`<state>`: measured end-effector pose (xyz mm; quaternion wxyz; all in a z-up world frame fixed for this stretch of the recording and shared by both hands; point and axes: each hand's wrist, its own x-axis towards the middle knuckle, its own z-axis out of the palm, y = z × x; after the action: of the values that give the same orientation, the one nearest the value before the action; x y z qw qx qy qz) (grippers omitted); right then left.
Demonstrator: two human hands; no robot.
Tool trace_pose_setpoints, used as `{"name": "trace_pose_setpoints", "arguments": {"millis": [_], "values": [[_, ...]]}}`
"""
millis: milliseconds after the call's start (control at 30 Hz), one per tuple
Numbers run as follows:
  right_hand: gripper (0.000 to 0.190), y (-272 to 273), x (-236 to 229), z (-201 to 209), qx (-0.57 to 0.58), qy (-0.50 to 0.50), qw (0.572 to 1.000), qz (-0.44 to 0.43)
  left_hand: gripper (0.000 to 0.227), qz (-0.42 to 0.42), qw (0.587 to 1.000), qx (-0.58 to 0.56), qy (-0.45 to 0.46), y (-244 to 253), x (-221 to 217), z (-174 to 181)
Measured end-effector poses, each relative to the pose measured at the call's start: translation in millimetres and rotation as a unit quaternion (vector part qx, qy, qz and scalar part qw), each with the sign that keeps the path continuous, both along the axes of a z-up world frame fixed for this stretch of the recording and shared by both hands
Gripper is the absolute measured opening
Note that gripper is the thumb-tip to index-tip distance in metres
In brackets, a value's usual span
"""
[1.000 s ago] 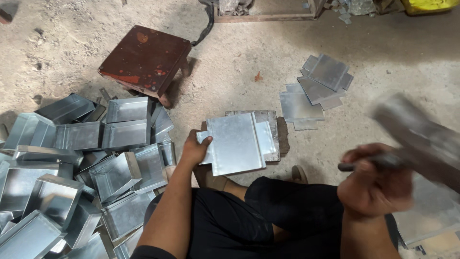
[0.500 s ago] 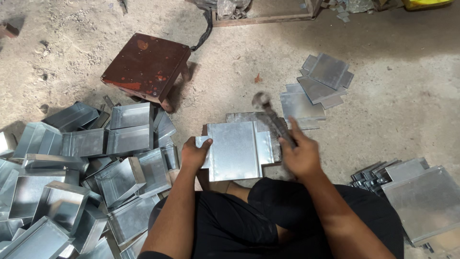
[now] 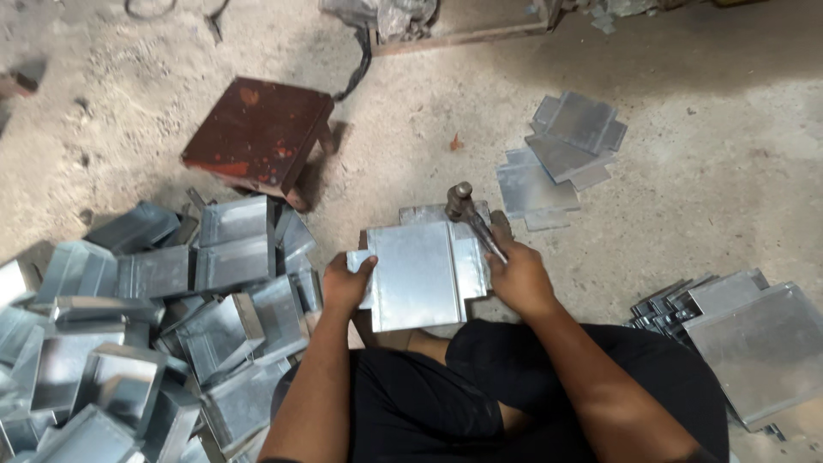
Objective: The person sits on the floor and repeatedly hammers a stack of rectangular metal sheets placed on a small wooden block. They hold the stack with their left hand and strike it with a hammer in their right hand, occasionally adjusting the stack's position.
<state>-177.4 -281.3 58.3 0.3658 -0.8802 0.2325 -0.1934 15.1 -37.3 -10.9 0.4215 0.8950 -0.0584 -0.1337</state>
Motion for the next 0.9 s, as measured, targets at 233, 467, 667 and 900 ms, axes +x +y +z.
{"name": "trace_pose_setpoints", "arguments": {"millis": [233,467,667,900], "values": [[0.045,7,-52,77,-0.063,-0.315,0.945,-0.057,0.069,-0.002,0.999,0.053,-0.014,7,-2,-13],[0.027,11,-11,1,-0.111,-0.18,0.977,0.015,0.065,-0.009,0.999,0.031,-0.007,-1,2,-9],[0.042,-6,-15,29,0.041,-0.1,0.993,-0.051,0.059,0.001,0.999,0.031,0.014,1,-1,1],[0.036,-1,-48,70,-0.002,-0.442,0.896,-0.042,0.067,-0.053,0.997,0.043,0.02,2,6,-14]]}}
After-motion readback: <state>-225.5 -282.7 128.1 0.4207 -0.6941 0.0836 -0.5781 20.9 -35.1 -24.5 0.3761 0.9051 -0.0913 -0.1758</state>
